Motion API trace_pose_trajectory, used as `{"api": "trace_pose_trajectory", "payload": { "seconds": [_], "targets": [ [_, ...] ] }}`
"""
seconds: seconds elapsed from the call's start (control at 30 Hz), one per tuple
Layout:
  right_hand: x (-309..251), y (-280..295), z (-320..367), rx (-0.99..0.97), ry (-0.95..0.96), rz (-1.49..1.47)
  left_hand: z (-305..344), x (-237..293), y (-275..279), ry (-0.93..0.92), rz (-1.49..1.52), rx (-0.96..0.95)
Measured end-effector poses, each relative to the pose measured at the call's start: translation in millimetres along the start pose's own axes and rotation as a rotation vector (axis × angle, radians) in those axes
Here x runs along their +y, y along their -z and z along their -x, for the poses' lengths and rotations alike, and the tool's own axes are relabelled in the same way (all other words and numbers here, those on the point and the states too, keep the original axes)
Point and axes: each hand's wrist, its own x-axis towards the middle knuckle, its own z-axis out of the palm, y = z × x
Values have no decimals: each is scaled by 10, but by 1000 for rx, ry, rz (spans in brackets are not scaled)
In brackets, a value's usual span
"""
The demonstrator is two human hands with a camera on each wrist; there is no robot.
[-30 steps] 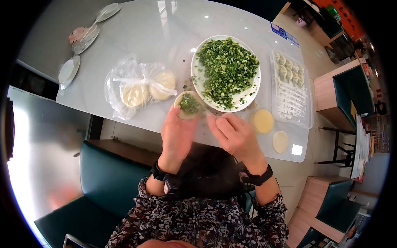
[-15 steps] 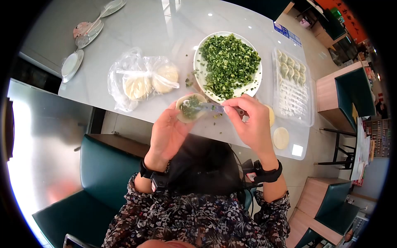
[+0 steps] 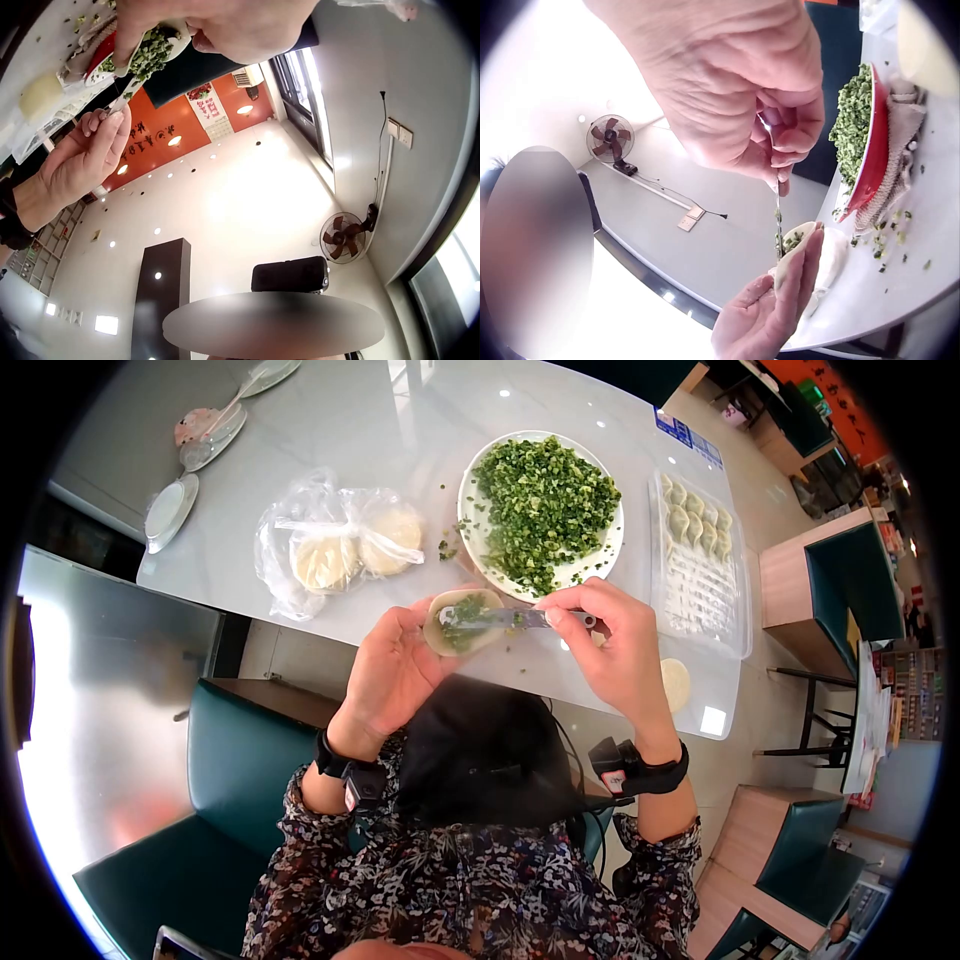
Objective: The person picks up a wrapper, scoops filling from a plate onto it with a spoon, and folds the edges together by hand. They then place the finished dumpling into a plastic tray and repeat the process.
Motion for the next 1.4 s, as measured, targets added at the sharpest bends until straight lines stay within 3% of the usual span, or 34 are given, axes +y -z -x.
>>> {"api": "trace_pose_trajectory", "payload": {
  "seconds": [0.37, 0.53, 1.13, 1.2, 1.4],
  "targets": [
    [-14, 135, 44, -93, 50, 19, -15, 50, -58, 73, -94, -13],
    [-27, 105, 41, -31, 89, 135, -20, 44, -71, 75, -99, -13],
    [5, 189, 98, 0, 11, 89, -79, 17, -76, 127, -118, 20],
    [11, 117, 79, 9, 29, 77, -69, 23, -80, 128, -113, -64],
    [30, 102, 127, 5, 34, 27, -94, 24, -53, 127, -125, -52]
  ]
}}
